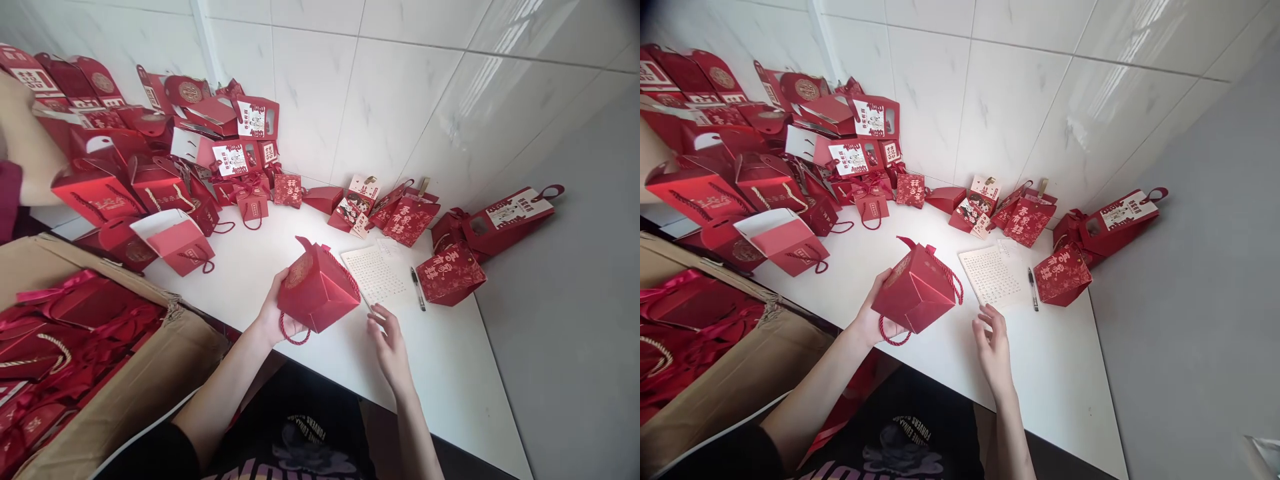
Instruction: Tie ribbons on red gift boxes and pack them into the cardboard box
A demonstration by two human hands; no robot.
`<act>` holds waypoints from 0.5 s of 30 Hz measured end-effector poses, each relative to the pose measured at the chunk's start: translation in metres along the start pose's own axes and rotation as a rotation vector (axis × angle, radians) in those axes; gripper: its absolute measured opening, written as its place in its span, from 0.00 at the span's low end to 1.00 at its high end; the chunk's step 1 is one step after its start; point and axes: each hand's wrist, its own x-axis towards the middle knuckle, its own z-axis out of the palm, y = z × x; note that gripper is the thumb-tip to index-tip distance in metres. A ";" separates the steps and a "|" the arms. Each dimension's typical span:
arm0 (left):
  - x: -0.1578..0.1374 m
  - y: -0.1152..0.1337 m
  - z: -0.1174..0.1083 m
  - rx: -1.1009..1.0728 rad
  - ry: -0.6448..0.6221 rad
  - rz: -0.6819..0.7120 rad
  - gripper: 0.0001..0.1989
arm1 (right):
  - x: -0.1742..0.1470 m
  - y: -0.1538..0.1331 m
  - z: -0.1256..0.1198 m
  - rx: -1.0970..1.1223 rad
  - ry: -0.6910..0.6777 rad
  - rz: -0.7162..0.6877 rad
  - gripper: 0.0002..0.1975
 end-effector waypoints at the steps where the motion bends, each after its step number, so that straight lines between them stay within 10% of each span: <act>1: -0.001 0.001 0.000 -0.042 -0.004 -0.022 0.25 | 0.000 0.006 0.001 -0.091 0.013 -0.005 0.19; 10: -0.006 -0.004 0.004 -0.141 -0.065 -0.036 0.26 | -0.006 0.020 0.005 -0.330 -0.044 -0.151 0.14; 15: -0.025 -0.001 -0.008 0.024 0.108 0.364 0.26 | -0.006 0.034 0.003 -0.379 -0.014 -0.267 0.16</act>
